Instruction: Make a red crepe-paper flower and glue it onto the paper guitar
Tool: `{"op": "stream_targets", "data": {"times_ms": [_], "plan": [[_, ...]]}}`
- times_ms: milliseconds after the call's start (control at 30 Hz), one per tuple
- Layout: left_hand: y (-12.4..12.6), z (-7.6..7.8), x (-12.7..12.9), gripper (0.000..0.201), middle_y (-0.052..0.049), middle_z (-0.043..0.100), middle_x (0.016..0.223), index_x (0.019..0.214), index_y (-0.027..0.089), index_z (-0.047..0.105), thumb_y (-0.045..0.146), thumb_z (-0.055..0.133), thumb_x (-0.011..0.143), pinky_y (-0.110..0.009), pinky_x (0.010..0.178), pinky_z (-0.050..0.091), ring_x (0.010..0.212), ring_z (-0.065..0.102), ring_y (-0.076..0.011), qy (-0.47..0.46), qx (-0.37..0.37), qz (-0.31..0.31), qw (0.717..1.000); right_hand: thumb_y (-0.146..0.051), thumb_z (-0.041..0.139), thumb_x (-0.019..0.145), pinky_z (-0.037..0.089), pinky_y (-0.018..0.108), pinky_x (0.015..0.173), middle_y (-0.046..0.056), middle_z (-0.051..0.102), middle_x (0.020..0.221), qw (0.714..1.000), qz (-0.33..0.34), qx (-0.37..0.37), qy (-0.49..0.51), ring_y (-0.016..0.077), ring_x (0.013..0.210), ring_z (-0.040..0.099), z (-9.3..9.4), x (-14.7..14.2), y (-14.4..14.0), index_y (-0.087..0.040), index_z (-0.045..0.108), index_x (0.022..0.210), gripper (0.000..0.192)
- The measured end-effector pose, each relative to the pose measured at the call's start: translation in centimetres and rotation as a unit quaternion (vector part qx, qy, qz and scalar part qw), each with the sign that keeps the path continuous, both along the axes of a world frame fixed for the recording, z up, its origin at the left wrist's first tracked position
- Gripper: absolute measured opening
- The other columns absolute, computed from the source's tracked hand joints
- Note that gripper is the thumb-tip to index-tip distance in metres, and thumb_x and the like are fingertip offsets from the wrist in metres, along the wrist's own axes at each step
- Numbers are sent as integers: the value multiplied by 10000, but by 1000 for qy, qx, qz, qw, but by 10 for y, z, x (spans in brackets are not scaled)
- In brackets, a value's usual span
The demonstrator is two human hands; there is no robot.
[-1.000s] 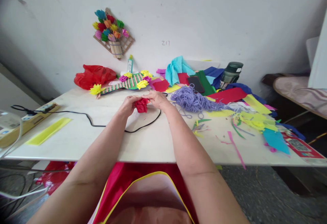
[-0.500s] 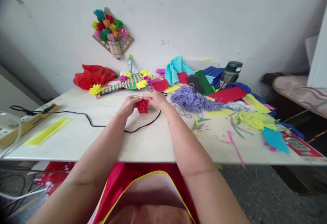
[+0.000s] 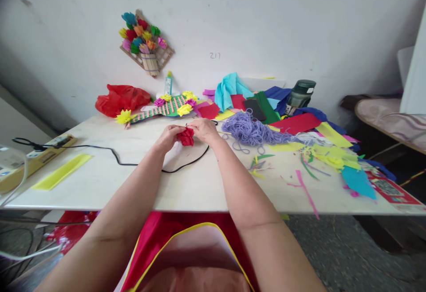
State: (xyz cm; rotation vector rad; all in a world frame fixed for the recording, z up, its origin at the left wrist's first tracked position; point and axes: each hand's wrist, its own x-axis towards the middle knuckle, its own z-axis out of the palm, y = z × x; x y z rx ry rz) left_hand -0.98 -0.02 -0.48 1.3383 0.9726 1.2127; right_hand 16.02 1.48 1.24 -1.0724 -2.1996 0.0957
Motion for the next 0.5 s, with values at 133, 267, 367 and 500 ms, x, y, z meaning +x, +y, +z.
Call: {"op": "stream_targets", "data": {"times_ms": [133,267,367,500], "plan": [[-3,2,1,233,-43,638,556,696,124,673,304,687,549,-248,459,407,461,556,-142,2,2,24,1000,-220,561,911,439,258,746,58,753,999,1000,-13,-6,-1,176,907,657,0,-1,-1,-221,787,1003,245],[-6,7,4,143,-34,614,511,625,137,652,256,651,546,-246,453,398,432,533,-135,7,12,52,999,-241,564,912,430,265,725,57,751,961,1000,-25,1,-4,181,878,650,0,-2,-1,-223,791,988,240],[-7,8,6,93,-23,586,477,584,144,635,233,640,558,-243,442,377,401,496,-119,13,15,80,997,-247,560,911,419,263,701,45,748,929,999,-29,12,-4,176,850,640,-1,-3,-1,-238,794,964,240],[-5,9,6,113,-12,569,471,539,152,607,248,648,582,-237,449,372,413,495,-111,14,26,124,992,-222,545,906,414,265,693,45,744,929,999,-44,23,-8,177,836,631,-2,-5,-1,-243,794,962,256]]}}
